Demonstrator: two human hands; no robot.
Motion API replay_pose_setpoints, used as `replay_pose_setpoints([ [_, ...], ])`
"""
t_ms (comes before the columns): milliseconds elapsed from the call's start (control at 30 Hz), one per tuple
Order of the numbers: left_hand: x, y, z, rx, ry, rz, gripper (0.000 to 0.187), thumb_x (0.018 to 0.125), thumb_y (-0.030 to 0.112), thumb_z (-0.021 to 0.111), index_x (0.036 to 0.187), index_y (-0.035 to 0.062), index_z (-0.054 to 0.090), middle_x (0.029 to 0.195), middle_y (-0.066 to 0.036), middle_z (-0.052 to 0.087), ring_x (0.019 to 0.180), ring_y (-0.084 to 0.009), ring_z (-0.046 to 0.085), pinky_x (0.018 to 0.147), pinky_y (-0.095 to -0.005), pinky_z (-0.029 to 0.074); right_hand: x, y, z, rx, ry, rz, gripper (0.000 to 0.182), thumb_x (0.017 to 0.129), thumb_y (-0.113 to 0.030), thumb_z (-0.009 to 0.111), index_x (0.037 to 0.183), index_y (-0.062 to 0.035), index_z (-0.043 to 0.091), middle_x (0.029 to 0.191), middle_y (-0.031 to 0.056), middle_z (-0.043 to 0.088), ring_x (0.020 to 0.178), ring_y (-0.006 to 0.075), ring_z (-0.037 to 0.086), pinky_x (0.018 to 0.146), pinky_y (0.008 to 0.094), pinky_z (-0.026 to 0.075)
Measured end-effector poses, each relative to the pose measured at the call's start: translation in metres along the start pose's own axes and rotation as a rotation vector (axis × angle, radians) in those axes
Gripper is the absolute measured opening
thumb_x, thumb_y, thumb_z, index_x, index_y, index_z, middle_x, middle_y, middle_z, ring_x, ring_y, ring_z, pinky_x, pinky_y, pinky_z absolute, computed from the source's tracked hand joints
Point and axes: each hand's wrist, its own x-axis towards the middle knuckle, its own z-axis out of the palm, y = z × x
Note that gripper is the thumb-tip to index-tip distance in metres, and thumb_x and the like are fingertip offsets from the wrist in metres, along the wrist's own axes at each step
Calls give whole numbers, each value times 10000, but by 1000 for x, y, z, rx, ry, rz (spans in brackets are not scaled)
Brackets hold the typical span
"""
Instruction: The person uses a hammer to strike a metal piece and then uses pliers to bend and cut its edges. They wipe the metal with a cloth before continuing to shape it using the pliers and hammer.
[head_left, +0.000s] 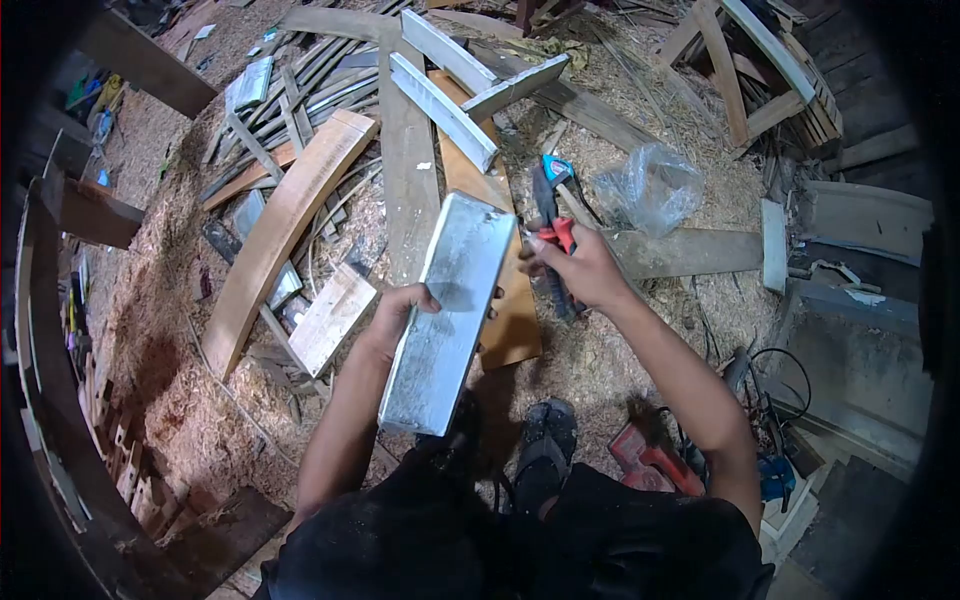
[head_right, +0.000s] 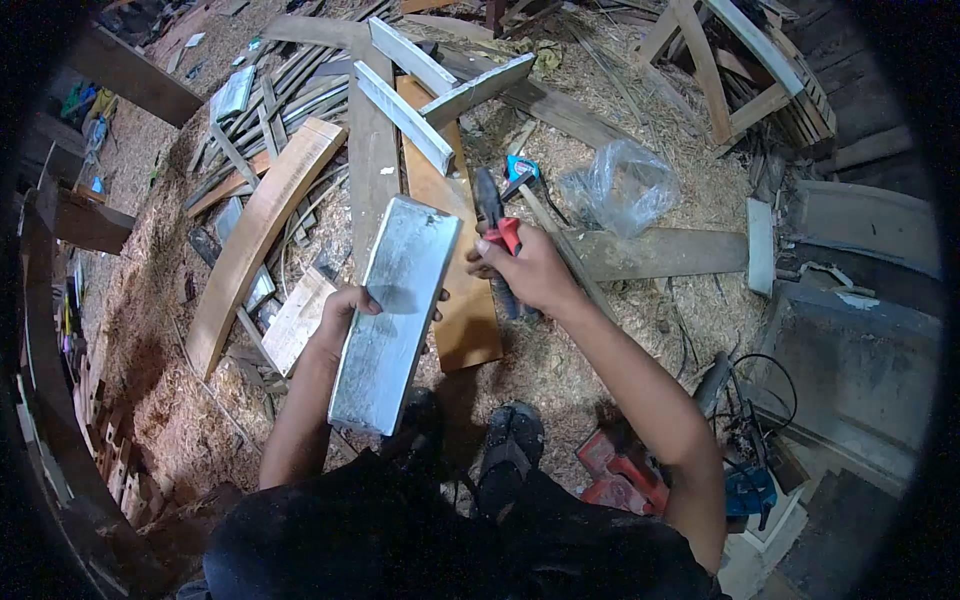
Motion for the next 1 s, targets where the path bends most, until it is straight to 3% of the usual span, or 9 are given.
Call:
replay_pose_setpoints([
  [133, 5, -5, -14, -53, 89, -6, 827, 626, 254, 489, 1370, -105, 454, 1160, -303, 628, 926, -402, 675, 843, -497, 570, -5, 4, -8, 757, -181, 23, 461, 1014, -259, 554, 1348, 29, 420, 1362, 285, 521, 1217, 352, 585, 935, 496, 561],
  [367, 12, -11, -20, -34, 128, 108, 729, 748, 309, 529, 1353, -94, 473, 1154, -274, 640, 893, -359, 683, 784, -503, 586, -15, 1, -7, 921, -189, 53, 462, 1031, -346, 499, 1350, -16, 450, 1253, 209, 606, 1035, 270, 670, 790, 440, 604],
  [467, 18, -14, -15, -72, 245, 107, 723, 910, 554, 539, 1308, -48, 523, 1079, -247, 663, 850, -334, 686, 764, -512, 592, -8, 29, -2, 750, -83, 118, 323, 1023, -301, 539, 1189, -26, 508, 967, 124, 642, 758, 195, 657, 619, 349, 558],
  [567, 26, -20, -21, -218, 218, 10, 690, 929, 565, 519, 1275, -32, 548, 1044, -231, 673, 851, -337, 689, 740, -516, 594, 8, 79, 14, -12, 43, 149, 290, 974, -300, 630, 977, -40, 502, 706, 45, 595, 541, 149, 597, 506, 348, 520],
  [600, 31, -26, -35, -208, 221, -20, 730, 949, 573, 451, 1356, -33, 479, 1161, -279, 633, 921, -361, 689, 751, -577, 580, 4, 85, 26, 51, 113, 186, 262, 958, -256, 647, 964, -27, 520, 664, 44, 588, 506, 150, 593, 482, 337, 509],
  [700, 30, -25, -20, -187, 292, -27, 692, 952, 574, 444, 1279, -27, 547, 1069, -230, 671, 879, -337, 691, 700, -517, 593, -1, 102, 47, 241, 182, 224, 276, 961, -262, 649, 1002, -15, 534, 666, 50, 588, 484, 145, 588, 452, 321, 481],
  [833, 30, -27, -24, -161, 331, -125, 696, 955, 563, 395, 1308, -21, 530, 1113, -238, 657, 923, -371, 677, 756, -587, 558, -16, 76, 43, -540, 261, -47, 324, 937, -252, 645, 1128, -4, 565, 865, 178, 626, 811, 318, 660, 722, 483, 527],
  [933, 26, -21, -17, -318, 279, -201, 671, 955, 529, 374, 1326, -12, 520, 1141, -240, 646, 960, -400, 662, 812, -654, 514, -16, 44, 21, -961, 633, -407, 327, 917, -218, 627, 1144, 8, 562, 963, 234, 616, 969, 413, 610, 857, 538, 476],
  [1000, 27, -18, -23, -239, 242, -233, 656, 955, 510, 364, 1333, -4, 516, 1149, -236, 640, 978, -413, 653, 856, -692, 481, -6, 58, -6, -1110, 671, -280, 333, 916, -203, 617, 1159, 16, 556, 964, 242, 623, 936, 419, 622, 826, 523, 492],
])
